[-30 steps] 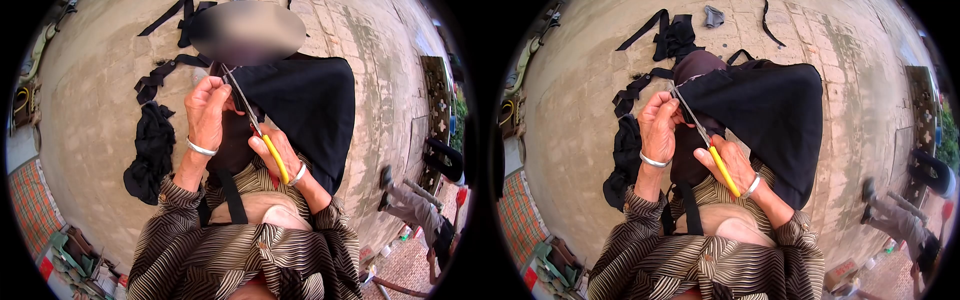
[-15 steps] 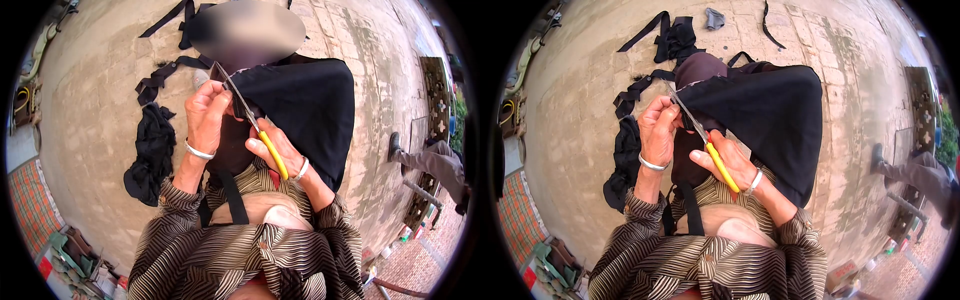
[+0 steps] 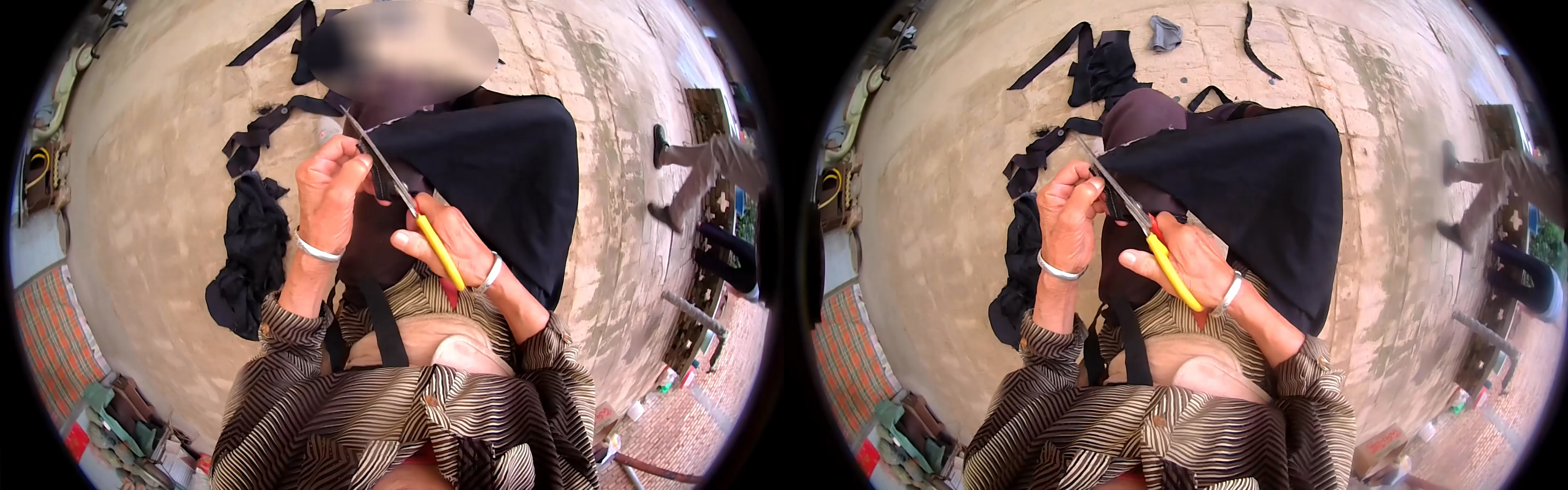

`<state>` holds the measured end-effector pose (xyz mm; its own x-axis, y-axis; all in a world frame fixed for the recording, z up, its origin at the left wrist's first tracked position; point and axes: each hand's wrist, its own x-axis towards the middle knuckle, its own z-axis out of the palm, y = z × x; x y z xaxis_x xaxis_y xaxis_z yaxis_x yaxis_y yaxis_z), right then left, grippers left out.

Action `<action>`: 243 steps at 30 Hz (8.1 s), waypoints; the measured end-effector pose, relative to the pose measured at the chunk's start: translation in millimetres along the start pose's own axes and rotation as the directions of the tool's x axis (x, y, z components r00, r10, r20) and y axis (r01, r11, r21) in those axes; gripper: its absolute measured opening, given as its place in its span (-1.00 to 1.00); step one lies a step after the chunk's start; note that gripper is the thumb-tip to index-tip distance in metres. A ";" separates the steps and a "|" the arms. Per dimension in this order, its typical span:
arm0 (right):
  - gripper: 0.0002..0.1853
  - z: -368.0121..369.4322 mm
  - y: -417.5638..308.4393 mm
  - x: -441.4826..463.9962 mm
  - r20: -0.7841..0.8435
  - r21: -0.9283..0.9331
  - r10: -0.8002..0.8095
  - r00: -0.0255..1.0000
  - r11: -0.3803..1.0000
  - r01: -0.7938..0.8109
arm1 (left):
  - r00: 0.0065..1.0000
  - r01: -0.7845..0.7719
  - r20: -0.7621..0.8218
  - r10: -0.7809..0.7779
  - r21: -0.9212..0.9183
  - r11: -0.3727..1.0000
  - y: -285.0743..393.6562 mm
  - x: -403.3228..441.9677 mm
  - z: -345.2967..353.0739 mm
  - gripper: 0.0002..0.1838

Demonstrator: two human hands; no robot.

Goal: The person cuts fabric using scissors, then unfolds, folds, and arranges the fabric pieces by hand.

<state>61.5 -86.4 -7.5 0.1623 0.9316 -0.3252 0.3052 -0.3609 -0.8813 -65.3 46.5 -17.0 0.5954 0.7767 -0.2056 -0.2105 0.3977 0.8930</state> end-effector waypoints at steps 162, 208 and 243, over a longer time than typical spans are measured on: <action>-0.83 -205.4 205.9 -225.6 -0.765 0.141 0.220 0.605 0.974 -0.176 | 0.878 0.457 -0.017 -0.479 0.335 0.824 -30.3 -68.8 -50.0 -0.88; -0.85 -163.6 186.1 -193.3 -0.728 0.114 0.199 0.656 0.979 -0.170 | 0.947 0.293 -0.145 -0.287 0.758 0.582 -54.1 -102.7 -104.5 -0.84; -0.62 -57.4 186.4 -196.6 -0.575 0.653 0.629 0.523 0.738 -0.169 | 0.840 -0.542 0.489 0.235 0.773 0.330 -20.3 67.9 45.2 -0.92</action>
<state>140.3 -339.3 -88.2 0.8166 0.2355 -0.5270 -0.4147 -0.3955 -0.8195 14.5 69.1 -31.0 0.8299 0.5068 0.2333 0.2067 -0.6677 0.7152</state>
